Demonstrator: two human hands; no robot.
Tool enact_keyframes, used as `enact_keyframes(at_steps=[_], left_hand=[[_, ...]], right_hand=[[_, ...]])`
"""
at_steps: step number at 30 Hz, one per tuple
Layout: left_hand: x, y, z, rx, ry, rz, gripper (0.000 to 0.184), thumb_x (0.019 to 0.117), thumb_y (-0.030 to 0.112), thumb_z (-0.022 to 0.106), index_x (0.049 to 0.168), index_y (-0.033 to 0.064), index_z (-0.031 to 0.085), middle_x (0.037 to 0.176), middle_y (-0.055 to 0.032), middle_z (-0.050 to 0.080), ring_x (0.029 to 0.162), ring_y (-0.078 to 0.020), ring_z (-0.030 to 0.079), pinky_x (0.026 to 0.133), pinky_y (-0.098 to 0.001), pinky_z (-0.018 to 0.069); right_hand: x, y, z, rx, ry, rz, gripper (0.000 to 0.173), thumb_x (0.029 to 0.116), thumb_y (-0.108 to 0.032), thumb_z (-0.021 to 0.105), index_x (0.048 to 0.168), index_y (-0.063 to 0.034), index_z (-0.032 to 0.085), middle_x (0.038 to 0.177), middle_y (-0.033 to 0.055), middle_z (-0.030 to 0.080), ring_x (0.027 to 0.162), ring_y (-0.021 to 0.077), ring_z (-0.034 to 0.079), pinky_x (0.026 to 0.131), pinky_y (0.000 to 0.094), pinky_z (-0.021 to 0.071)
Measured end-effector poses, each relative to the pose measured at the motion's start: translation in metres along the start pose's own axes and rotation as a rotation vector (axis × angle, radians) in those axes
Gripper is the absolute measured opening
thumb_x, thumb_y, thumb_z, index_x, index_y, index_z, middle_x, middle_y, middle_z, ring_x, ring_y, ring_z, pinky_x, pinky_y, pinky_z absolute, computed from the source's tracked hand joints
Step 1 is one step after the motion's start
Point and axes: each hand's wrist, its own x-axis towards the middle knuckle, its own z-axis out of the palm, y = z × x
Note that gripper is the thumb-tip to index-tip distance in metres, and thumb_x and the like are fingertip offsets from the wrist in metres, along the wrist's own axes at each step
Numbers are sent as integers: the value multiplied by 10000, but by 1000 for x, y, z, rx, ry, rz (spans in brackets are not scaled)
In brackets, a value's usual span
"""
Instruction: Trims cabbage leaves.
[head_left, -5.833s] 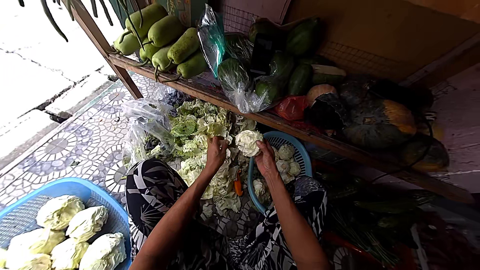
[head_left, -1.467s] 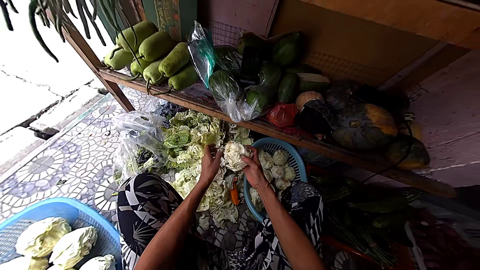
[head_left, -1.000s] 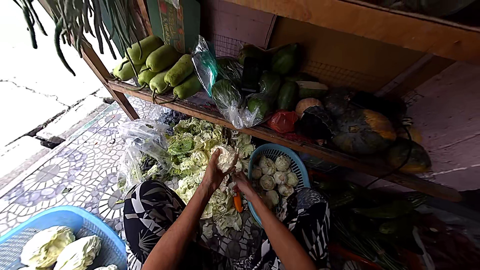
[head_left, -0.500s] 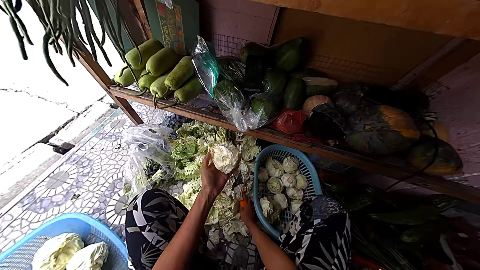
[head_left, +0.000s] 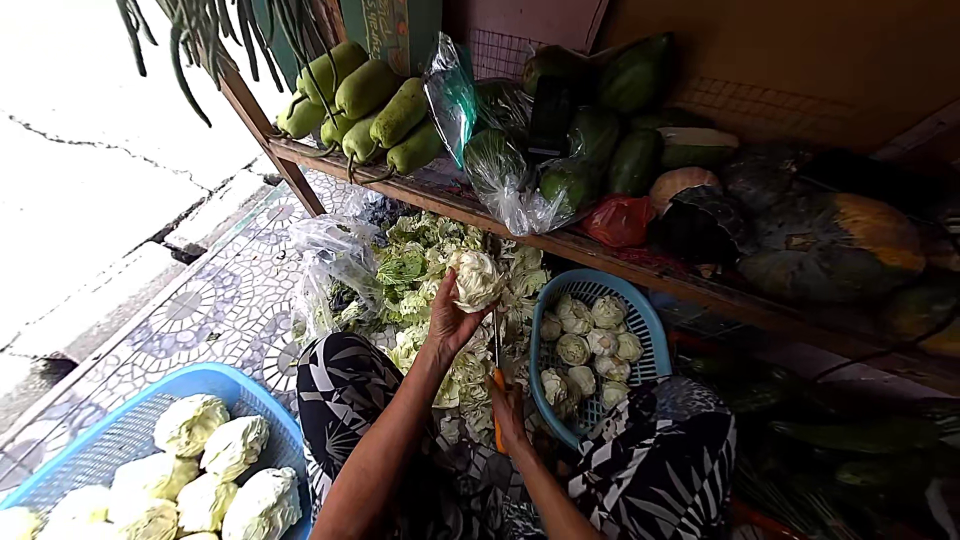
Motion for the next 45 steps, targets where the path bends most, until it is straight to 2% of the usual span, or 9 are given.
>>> enact_keyframes(at_steps=[3,6,9,12,17,20,25,33,45], left_hand=[[-1,7,0,30,6,-2,497,1041,453,492,1413,130,428,1282,-226,582,1099,-400,642,834,-553,587],[-8,12,-4,64,-24,-4,731,972,646,492,1505,165,353,1400,-239,526,1199,-454,605,863,-597,583],[-12,19,-3,117,49,15,962,865,882,285,1549,207,334,1434,-213,513,1214,-406,596,889,-570,565],[-12,24,-5,189,34,63,764,1003,731,171,1420,170,480,1260,-169,631,1080,-337,665,833,-517,587],[-10,17,-21,243,-180,106,325,1092,363,387,1248,153,579,1101,-66,689,992,-185,684,848,-374,589],[-14,4,-22,361,-149,49,337,1076,384,438,1269,133,553,1081,-75,681,969,-185,680,840,-371,589],[-9,-13,-30,643,-206,79,493,1032,403,513,1442,139,432,1151,-47,652,982,-117,650,845,-305,566],[-1,-17,-35,963,-170,359,275,1048,301,501,1220,116,610,1052,19,672,850,-41,638,727,-242,549],[-5,-28,-37,1203,-143,542,376,1024,356,550,1266,71,585,1017,-20,647,726,-39,592,622,-238,511]], right_hand=[[-32,-11,-18,-148,-33,-128,524,1012,-265,646,1362,79,462,1080,261,634,858,323,672,790,476,569],[-55,-45,-50,-465,-105,-131,618,1012,-289,648,1457,54,392,1239,296,624,1107,403,652,976,537,502],[-61,-55,-67,-401,-123,-201,608,1043,-326,591,1479,22,351,1149,258,642,948,351,669,857,506,536],[-65,-71,-74,-57,-153,-419,417,1080,-222,453,1387,59,425,925,126,619,680,166,643,643,333,579],[-53,-134,-90,194,-280,-501,482,987,-93,376,1443,63,350,1047,122,616,831,145,680,768,311,594],[-47,-160,-87,63,-152,-506,389,1004,-129,444,1356,36,439,801,75,574,612,117,599,613,276,549],[-39,-159,-73,-227,-48,-528,815,864,-434,809,1386,73,443,956,202,648,746,241,644,780,433,556],[-33,-155,-69,-237,-26,-450,796,829,-429,844,1341,64,484,971,218,649,794,281,647,801,467,546],[-17,-140,-51,-53,-34,-505,530,937,-409,721,1157,45,557,739,74,544,582,142,527,602,334,499]])
